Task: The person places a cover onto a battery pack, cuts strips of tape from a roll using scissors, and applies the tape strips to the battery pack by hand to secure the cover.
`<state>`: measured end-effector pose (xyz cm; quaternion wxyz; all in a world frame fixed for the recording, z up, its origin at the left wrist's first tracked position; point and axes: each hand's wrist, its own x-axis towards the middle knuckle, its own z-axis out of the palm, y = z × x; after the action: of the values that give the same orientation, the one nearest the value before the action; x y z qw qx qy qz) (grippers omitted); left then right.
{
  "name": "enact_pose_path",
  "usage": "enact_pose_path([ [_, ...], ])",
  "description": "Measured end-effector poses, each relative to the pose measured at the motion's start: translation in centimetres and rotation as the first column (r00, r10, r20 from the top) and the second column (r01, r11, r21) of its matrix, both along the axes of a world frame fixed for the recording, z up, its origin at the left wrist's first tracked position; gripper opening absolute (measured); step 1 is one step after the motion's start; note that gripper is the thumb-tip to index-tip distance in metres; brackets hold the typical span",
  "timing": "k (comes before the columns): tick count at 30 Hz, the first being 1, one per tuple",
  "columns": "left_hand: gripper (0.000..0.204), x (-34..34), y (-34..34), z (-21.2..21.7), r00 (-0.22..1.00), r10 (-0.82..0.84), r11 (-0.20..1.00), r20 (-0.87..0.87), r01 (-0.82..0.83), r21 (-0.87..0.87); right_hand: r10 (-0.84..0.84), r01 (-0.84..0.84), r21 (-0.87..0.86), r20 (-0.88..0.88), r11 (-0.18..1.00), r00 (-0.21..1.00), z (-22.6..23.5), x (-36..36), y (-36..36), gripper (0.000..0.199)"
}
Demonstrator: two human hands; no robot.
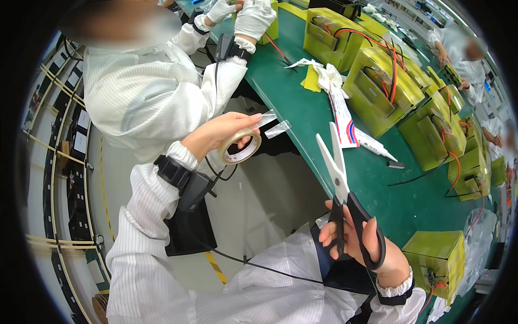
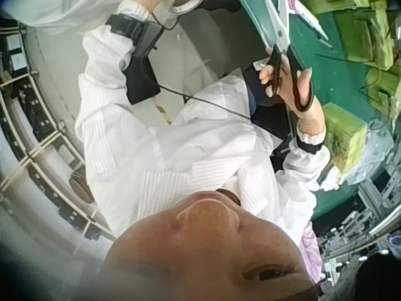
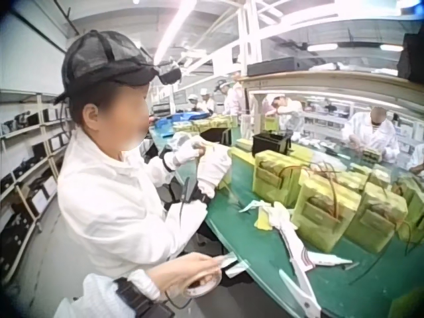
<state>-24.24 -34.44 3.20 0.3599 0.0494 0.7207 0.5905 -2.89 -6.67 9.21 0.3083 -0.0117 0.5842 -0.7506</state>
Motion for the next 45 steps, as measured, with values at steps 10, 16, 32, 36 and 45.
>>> enact_pose_path([
  [10,0.046,-0.9,1.9,-0.9,0.999,-0.002,0.991,0.039,0.007,-0.132,-0.088,0.09,0.076,-0.029,0.993,0.996,-0.8,1.0,1.2,0.093],
  [16,0.062,-1.6,3.2,0.6,0.991,-0.131,0.912,0.009,0.124,-0.391,-0.104,0.11,0.073,-0.079,0.991,0.991,0.0,0.9,1.4,0.091],
  [32,0.043,1.1,-1.8,-3.1,0.964,-0.109,0.993,0.242,0.096,0.062,0.072,-0.093,0.274,0.085,0.957,0.994,1.0,-4.0,-2.4,0.054],
  [36,0.027,0.8,-2.6,-3.1,0.971,-0.158,0.978,0.179,0.129,0.165,0.129,-0.19,0.395,0.176,0.899,0.976,1.2,-6.6,-5.1,0.055],
  [45,0.025,0.1,-3.2,-2.6,0.971,-0.158,0.983,0.178,0.137,0.125,0.096,-0.197,0.496,0.221,0.846,0.971,-1.1,-9.3,-8.1,0.073],
])
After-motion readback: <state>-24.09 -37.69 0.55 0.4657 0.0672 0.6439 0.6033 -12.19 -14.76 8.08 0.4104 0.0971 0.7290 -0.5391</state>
